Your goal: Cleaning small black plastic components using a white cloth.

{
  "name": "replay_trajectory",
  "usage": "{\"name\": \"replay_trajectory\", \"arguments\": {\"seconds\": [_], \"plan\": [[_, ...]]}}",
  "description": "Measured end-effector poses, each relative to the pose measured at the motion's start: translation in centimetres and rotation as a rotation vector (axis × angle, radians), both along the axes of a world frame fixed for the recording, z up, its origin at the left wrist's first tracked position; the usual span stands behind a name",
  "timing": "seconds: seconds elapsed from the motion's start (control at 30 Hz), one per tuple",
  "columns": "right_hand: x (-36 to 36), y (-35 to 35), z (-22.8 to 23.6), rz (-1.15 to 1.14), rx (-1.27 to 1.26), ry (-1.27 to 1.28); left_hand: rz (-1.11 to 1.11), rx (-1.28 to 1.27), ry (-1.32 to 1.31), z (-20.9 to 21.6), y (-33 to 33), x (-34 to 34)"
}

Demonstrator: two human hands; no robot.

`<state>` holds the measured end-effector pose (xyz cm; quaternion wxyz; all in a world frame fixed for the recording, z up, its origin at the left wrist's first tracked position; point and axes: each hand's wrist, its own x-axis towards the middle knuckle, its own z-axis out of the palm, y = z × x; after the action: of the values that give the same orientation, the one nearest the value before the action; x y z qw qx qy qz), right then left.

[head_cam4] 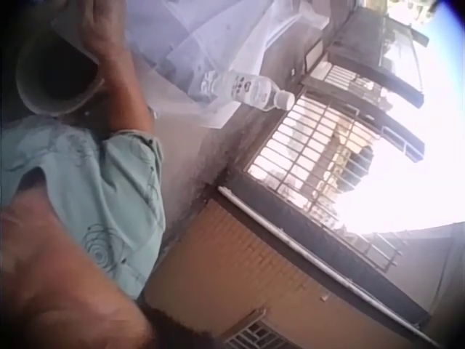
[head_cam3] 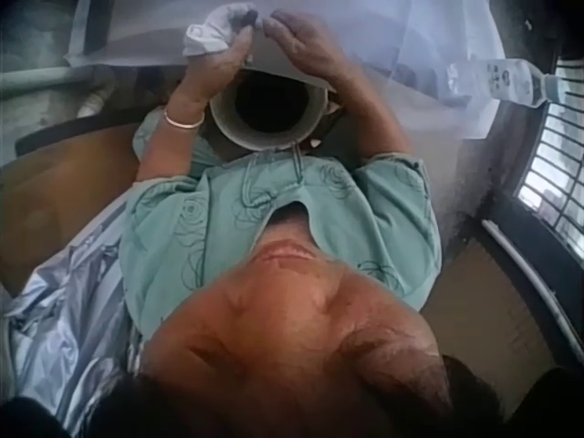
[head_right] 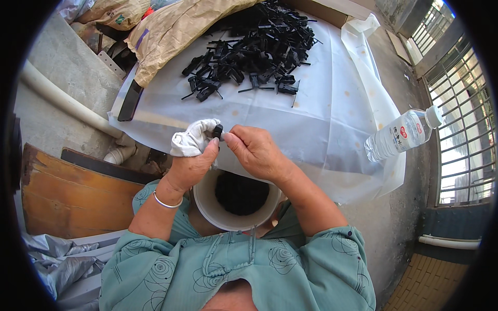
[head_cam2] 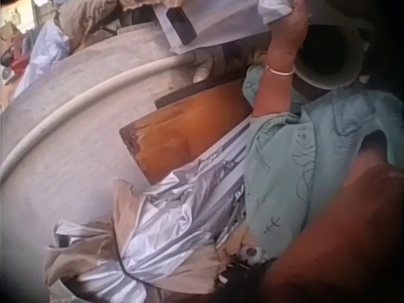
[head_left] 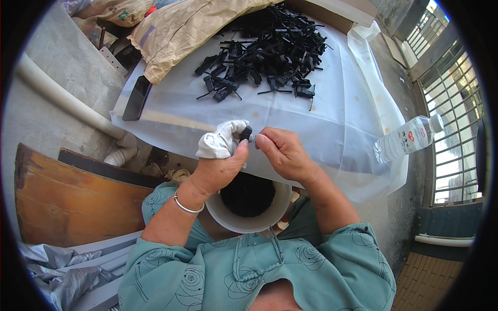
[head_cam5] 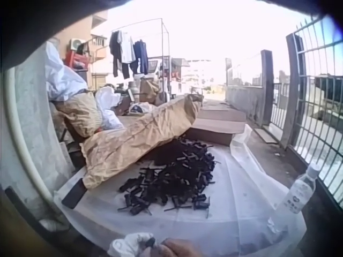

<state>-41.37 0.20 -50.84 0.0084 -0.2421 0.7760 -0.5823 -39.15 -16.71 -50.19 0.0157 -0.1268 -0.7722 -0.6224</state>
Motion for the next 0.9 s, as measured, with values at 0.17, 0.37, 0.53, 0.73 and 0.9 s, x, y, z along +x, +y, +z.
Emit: {"name": "replay_trajectory", "arguments": {"seconds": [0.17,0.37,0.53,0.73,0.9], "plan": [[0.4,-1.1,-0.4,0.017,0.049,-0.01,0.002,-0.109,0.166,-1.1,0.1,0.2],[0.7,-2.6,-3.0,0.008,-0.297,-0.185,0.098,-0.329,0.4,0.0,0.3,0.6],[0.3,-1.1,-0.1,0.093,-0.199,-0.298,0.028,-0.075,0.24,-1.1,0.0,0.2],[-0.4,0.4,-0.6,0.076,0.113,0.095,-0.019,0.222,-0.101,0.3,-1.0,-0.7],[-0.3,0.6,0.5,0.034,-0.016,0.058,-0.079,0.096,-0.137,0.3,-0.6,-0.3]]}}
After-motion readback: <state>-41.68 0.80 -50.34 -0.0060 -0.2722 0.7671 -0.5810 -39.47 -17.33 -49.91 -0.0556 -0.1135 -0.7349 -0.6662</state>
